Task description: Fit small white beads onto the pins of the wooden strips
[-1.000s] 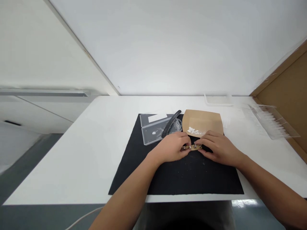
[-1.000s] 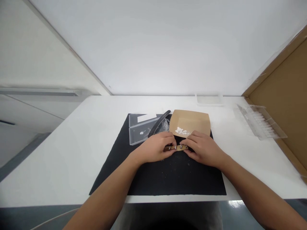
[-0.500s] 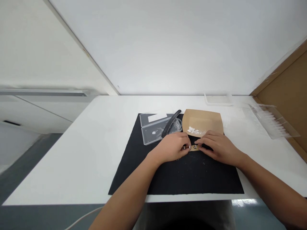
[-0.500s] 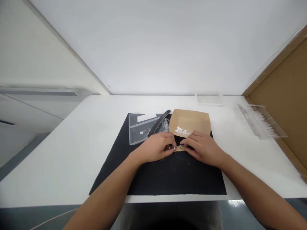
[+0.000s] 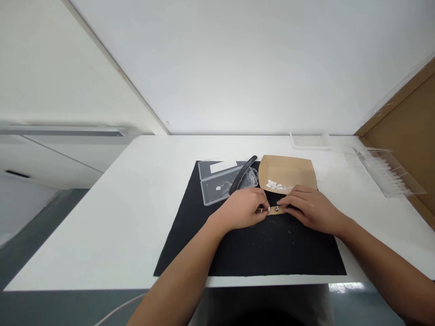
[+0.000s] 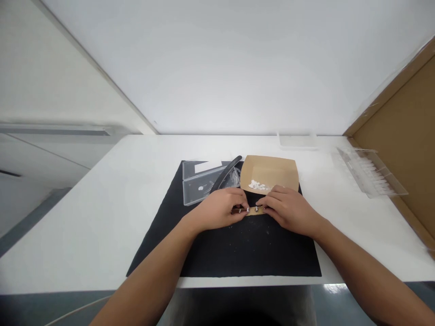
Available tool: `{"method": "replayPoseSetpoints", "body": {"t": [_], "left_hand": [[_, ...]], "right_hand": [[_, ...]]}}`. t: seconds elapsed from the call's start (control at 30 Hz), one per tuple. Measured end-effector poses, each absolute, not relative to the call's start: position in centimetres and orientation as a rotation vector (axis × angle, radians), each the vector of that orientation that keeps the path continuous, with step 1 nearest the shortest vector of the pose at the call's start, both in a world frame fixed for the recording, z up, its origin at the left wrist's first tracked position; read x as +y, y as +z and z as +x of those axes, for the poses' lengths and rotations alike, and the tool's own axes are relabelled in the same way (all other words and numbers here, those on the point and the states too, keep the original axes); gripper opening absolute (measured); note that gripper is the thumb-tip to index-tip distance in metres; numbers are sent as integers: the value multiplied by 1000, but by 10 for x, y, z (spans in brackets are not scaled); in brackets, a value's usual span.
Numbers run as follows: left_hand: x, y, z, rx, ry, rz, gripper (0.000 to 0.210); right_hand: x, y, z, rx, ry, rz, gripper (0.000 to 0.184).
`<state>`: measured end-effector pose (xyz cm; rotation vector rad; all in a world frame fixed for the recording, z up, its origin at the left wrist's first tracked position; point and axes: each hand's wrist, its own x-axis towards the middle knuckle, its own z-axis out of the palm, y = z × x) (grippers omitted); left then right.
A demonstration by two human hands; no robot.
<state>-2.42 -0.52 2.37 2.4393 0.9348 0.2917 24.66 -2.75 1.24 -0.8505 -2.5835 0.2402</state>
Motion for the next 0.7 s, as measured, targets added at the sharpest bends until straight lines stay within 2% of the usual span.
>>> {"method": "replayPoseSetpoints", "body": {"t": [0.37, 0.53, 0.7], "left_hand": [[-5, 23, -23, 905, 305, 2403, 3], [-4, 22, -23, 928, 286, 2399, 19], [-4, 20, -23, 939, 283, 2405, 12]], "right_hand": [[-27, 12, 247, -2571, 235, -866, 17], [-28, 13, 246, -2560, 225, -873, 16], [-27, 14, 245, -2567, 219, -867, 13]]}}
